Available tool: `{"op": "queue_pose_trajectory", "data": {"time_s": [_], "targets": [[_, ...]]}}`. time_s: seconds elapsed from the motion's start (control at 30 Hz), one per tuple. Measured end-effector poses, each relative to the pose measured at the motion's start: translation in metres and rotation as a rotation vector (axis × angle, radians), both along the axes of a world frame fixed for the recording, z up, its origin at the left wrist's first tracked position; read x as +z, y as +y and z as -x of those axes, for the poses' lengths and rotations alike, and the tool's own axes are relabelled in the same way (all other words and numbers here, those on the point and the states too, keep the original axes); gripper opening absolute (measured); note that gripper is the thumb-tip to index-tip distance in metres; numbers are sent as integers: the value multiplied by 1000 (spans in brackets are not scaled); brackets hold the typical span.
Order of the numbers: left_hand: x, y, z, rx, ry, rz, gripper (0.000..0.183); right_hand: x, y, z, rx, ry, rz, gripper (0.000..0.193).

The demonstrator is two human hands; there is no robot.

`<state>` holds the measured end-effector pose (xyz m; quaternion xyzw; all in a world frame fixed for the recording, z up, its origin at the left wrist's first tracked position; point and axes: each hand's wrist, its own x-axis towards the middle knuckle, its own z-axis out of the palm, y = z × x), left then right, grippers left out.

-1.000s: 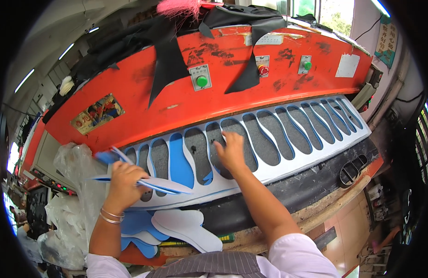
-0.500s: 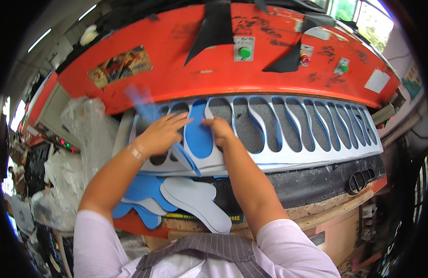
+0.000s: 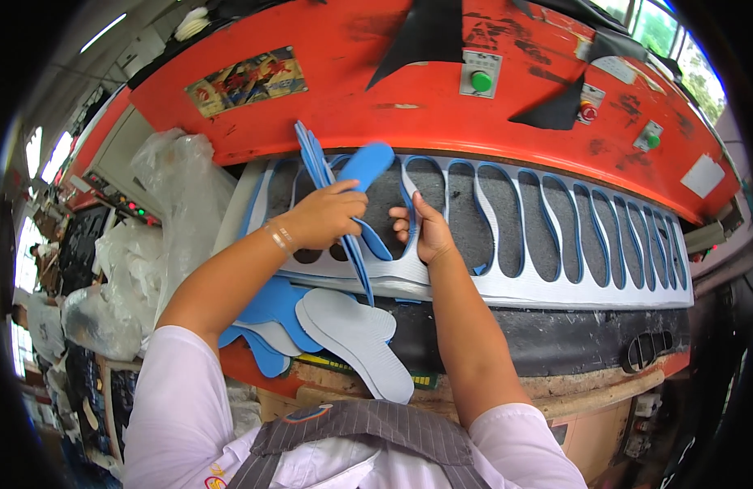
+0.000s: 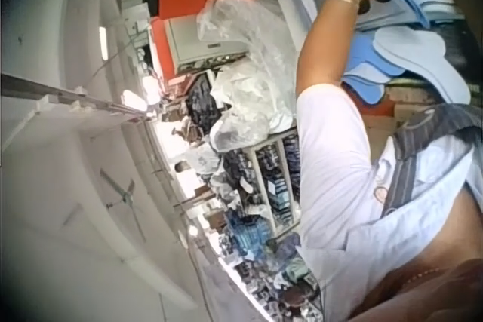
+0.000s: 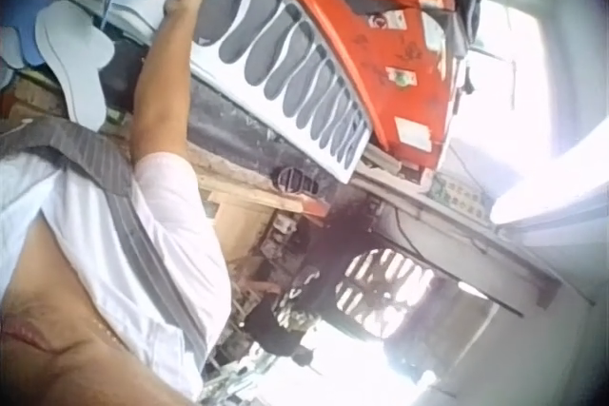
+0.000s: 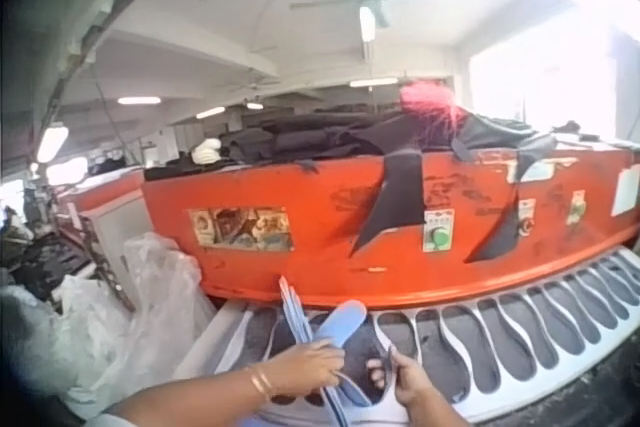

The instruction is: Use a hydraulic die cutting machine to cut out shoe insole shapes from foam material.

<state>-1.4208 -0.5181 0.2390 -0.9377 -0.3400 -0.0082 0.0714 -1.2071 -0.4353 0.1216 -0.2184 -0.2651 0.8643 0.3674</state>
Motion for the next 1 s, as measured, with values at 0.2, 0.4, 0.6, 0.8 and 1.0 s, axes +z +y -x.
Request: {"op": "queue_pose_trajectory", "data": {"time_s": [0.2, 0.4, 0.6, 0.8, 1.0], "targets": [[64, -102, 54, 637, -755, -406, 24, 42, -58, -13, -748, -956, -1362, 56], [110, -201, 112, 621, -2094, -230, 46, 69, -200, -31, 452, -1090, -1415, 106], [19, -236, 48, 803, -2642, 131, 43, 38, -216, -55, 482, -1172, -1224, 77], [-96, -273, 11, 1152, -2533, 239, 77, 108, -183, -83, 100, -1160, -956, 55], [-91, -332, -5, 1446, -2405, -13, 101, 88, -210, 3, 174, -752, -1328, 58]]}}
